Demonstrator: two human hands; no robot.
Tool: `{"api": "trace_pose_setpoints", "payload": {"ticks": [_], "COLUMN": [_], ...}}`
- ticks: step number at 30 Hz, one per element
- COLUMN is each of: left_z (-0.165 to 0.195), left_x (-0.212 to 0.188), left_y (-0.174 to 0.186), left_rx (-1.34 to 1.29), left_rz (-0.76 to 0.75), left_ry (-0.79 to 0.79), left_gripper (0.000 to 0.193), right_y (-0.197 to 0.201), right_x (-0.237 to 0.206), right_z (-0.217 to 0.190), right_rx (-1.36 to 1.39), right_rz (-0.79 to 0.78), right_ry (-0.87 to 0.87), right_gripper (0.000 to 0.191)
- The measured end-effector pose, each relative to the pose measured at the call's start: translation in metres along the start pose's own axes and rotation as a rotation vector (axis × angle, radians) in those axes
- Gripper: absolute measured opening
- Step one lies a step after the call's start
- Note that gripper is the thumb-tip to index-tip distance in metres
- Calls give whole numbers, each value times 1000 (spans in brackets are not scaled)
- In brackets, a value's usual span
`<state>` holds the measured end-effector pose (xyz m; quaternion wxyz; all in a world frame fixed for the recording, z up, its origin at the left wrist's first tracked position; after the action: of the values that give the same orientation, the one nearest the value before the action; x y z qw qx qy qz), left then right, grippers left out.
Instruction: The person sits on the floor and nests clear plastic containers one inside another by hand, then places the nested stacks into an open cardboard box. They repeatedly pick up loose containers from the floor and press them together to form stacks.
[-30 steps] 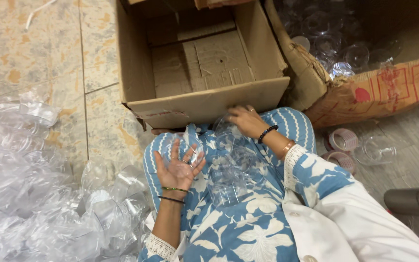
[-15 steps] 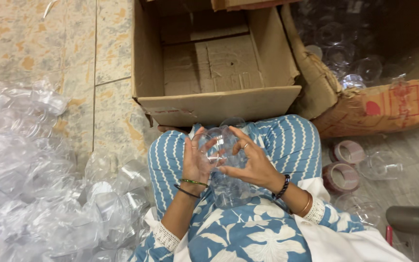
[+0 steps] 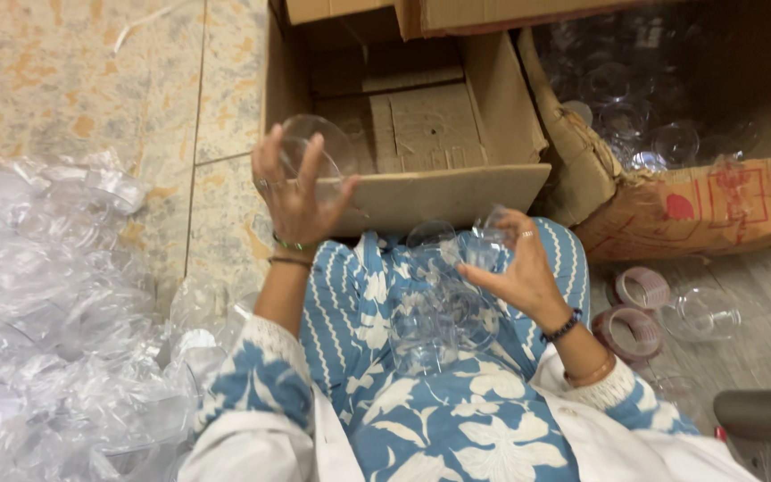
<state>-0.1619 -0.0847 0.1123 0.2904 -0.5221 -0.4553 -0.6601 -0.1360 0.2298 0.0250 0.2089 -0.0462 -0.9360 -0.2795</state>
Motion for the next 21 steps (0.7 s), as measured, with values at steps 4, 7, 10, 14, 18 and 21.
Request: {"api": "trace_pose_setpoints", "payload": {"ticks": [4,7,10,14,18,21], "left_z": [-60,-60,-41,-51,-16,49], "left_x": [-20,-29,-26,-24,-74,-94], "left_y": [-87,-82,-69,-51,-56,-39], "left_rx": [129,104,189,-318,-1494,-1647], "left_rz": [-661,-548,-389,-231,-87,-190], "left_ry": [230,283,129,520,1538,1697], "left_gripper": [75,72,69,71,76,75], "right_y": [8,12,13,6,-10,-16], "right_x": [-16,-27,-24,-19,-16,-13], "right_z": [3,15,24,9,-28,-67], "right_rx": [-81,-94,-74,64,253,252], "right_rz": [-18,-32,-26,-68,-172,-204], "right_ry": [-1,-54,-89,-42,-19,80], "right_gripper": [96,99,102,105,111,112]}}
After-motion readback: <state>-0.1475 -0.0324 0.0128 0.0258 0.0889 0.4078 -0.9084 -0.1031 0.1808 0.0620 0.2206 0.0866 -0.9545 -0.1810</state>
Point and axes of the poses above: each hand's wrist, its own x-axis towards the middle knuckle, its own y-axis out of the back of the hand, z = x × y, the point moved 10 cm from there along x, towards the middle knuckle, and after that the axes turned 5 degrees about z, right-handed, at the moved point
